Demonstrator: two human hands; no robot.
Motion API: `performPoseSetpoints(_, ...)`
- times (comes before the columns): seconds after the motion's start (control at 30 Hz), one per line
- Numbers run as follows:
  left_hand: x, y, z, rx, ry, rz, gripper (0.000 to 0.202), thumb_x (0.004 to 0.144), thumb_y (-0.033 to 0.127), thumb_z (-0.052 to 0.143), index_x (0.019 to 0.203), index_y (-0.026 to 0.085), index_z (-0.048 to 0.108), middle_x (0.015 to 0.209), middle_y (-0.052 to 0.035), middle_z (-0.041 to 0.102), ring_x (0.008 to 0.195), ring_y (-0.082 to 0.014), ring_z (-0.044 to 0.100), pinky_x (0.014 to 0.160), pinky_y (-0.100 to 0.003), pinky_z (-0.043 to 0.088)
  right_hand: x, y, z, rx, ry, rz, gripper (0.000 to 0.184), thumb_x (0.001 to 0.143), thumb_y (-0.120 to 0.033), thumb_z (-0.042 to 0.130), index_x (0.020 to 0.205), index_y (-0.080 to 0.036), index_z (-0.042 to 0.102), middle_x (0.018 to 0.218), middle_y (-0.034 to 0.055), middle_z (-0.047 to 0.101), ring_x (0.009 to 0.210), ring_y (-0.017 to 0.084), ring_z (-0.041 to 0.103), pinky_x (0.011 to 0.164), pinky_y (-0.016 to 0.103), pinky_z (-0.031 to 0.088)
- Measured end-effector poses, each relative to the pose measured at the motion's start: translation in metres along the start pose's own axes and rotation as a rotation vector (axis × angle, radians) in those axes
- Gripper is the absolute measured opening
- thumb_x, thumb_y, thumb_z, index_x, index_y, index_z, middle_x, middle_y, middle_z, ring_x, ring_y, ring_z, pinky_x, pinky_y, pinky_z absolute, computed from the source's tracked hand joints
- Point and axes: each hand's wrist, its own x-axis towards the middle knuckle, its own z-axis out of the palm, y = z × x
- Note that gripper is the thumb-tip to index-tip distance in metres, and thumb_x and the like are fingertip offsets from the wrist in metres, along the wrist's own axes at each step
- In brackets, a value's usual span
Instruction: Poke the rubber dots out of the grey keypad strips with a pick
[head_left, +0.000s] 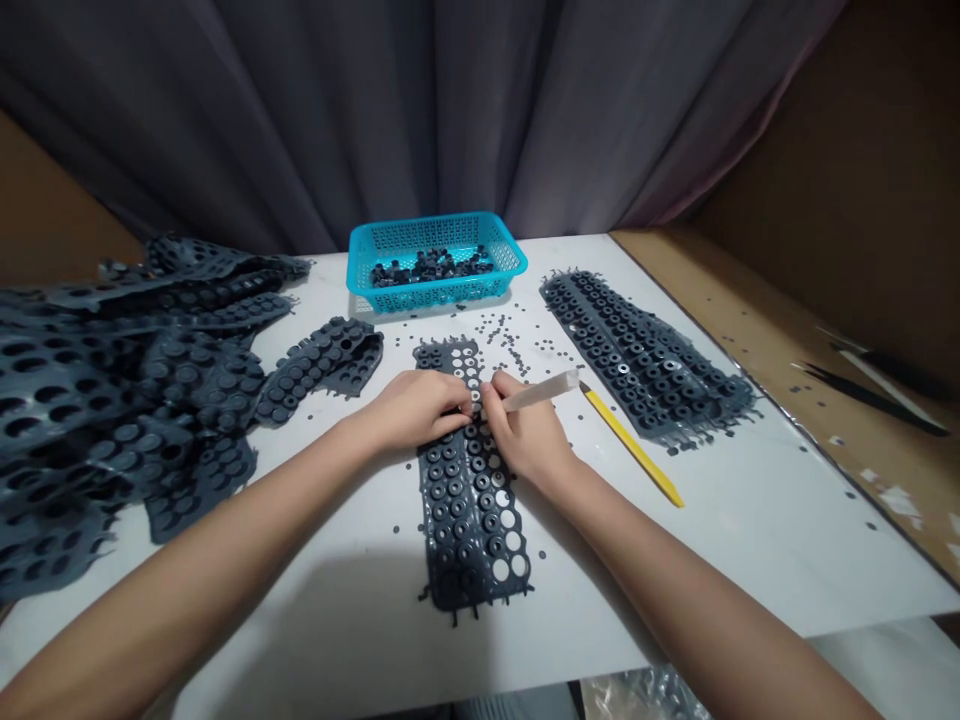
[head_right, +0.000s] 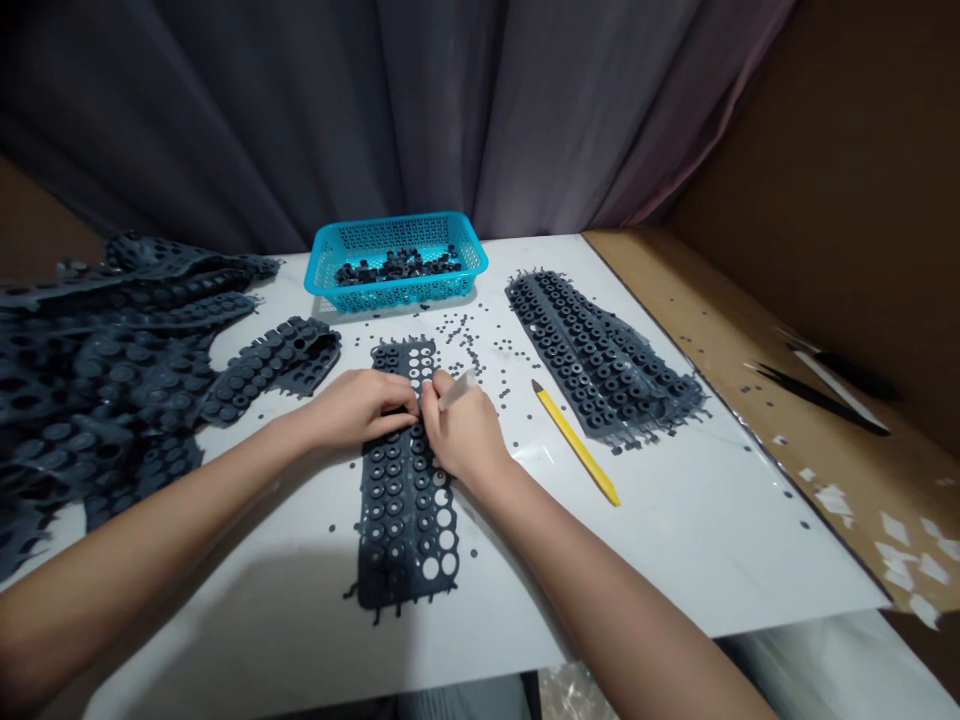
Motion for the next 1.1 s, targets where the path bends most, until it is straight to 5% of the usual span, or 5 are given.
performPoseSetpoints(0.37, -0.027, -0.002, 0.014, -0.824, 0.721, -0.535, 0.012, 0.079, 0.031, 0.063, 0.078, 0.019, 0.061, 0.067, 0.003, 0.051, 0.057, -0.0091, 0.042, 0.053, -0.021, 0.031, 0.001, -0.008, 0.0, -0.16, -0.062, -0.016, 0.024, 0.094, -0.027, 0.036, 0.074, -0.021, 0.045, 0.061, 0.0021, 0.049, 0.058, 0.017, 0.044, 0.057, 0.027, 0.025)
performPoseSetpoints(0.5, -0.03, -0.002, 0.002, -1.411, 0.594, -0.656, 0.016, 0.071, 0.031, 0.061, 0.076, 0.018, 0.052, 0.067, 0.0032, 0.049, 0.049, -0.0063, 0.034, 0.045, -0.018, 0.024, -0.002, -0.005, 0.001, -0.014, -0.031, -0.054, 0.027, 0.093, -0.029, 0.038, 0.067, -0.022, 0.039, 0.055, -0.0009, 0.044, 0.053, 0.016, 0.042, 0.055, 0.027, 0.025)
performPoseSetpoints(0.7, -0.027, 0.011, 0.002, -1.587, 0.385, -0.652, 0.01, 0.064, 0.023, 0.051, 0.072, 0.016, 0.048, 0.073, -0.0037, 0.059, 0.046, -0.0057, 0.035, 0.043, -0.018, 0.026, -0.001, 0.009, -0.009, 0.384, 0.101, 0.067, 0.036, 0.091, -0.037, 0.041, 0.059, -0.022, 0.037, 0.048, -0.0038, 0.045, 0.049, 0.013, 0.049, 0.054, 0.025, 0.035)
performPoseSetpoints(0.87, -0.022, 0.015, 0.005, -1.511, 0.304, -0.622, 0.018, 0.067, 0.015, 0.051, 0.083, 0.016, 0.061, 0.067, -0.0002, 0.056, 0.045, -0.0063, 0.035, 0.042, -0.018, 0.024, 0.002, 0.013, -0.01, 0.383, 0.053, 0.06, 0.035, 0.09, -0.034, 0.044, 0.057, -0.021, 0.041, 0.045, -0.0042, 0.046, 0.047, 0.013, 0.049, 0.054, 0.026, 0.035)
performPoseSetpoints(1.1, -0.018, 0.017, 0.005, -0.527, 0.255, -0.266, 0.017, 0.074, 0.014, 0.052, 0.077, 0.019, 0.069, 0.083, -0.0034, 0.064, 0.078, -0.0169, 0.057, 0.07, -0.029, 0.044, 0.001, 0.011, -0.006, 0.366, -0.016, 0.059, 0.035, 0.089, -0.032, 0.043, 0.057, -0.021, 0.04, 0.046, -0.0034, 0.049, 0.049, 0.013, 0.049, 0.056, 0.026, 0.036)
